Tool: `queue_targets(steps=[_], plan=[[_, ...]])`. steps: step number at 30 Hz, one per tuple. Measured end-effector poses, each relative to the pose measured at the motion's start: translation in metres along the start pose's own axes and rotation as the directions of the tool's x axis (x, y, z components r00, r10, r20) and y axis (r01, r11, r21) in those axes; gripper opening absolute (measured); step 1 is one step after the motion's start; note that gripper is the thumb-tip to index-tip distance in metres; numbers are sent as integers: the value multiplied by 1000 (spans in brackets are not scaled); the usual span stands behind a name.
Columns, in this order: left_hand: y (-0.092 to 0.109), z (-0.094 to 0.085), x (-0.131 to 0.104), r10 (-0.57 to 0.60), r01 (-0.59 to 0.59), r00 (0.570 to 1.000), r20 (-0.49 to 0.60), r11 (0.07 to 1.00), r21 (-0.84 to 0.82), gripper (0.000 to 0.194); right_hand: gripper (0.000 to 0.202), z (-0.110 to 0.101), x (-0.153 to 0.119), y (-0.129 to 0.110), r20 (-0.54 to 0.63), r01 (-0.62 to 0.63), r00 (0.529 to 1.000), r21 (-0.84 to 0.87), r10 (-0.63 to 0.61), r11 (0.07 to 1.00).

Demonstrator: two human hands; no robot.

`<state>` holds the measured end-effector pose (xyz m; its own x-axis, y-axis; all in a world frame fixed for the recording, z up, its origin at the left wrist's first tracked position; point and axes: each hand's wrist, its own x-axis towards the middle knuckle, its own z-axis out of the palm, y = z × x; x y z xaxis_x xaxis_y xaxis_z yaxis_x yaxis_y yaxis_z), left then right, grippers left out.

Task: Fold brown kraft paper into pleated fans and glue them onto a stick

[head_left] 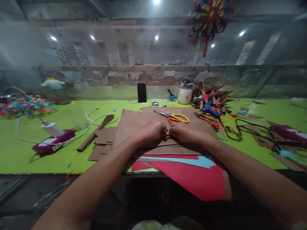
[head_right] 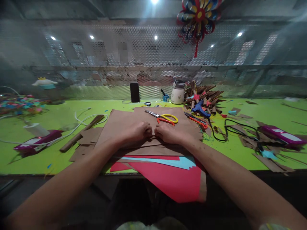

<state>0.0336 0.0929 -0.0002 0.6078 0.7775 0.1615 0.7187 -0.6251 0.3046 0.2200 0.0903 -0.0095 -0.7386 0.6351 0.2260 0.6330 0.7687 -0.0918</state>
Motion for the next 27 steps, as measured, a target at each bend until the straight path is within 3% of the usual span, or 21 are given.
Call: queue_targets(steps=[7, 11, 16, 22, 27], plan=[[-3, 1, -3, 99, -90, 994, -38, 979, 183, 21, 20, 2, -8, 6, -14, 58, 998, -67, -59, 996], [-7, 4, -4, 132, -122, 990, -42, 974, 192, 20, 19, -1, -9, 6, 27, 74, 997, -112, -72, 991], [-3, 0, -10, 81, -74, 997, -19, 967, 242, 20, 16, -5, -10, 7, 76, 44, 997, -171, -31, 984], [21, -26, -23, 0, -19, 998, 59, 949, 314, 22, 17, -12, -12, 0, 103, 1, 994, -241, 25, 970], [29, -37, -25, -72, 43, 991, 116, 972, 232, 20, 19, -15, -12, -3, 116, -17, 992, -292, 53, 956]])
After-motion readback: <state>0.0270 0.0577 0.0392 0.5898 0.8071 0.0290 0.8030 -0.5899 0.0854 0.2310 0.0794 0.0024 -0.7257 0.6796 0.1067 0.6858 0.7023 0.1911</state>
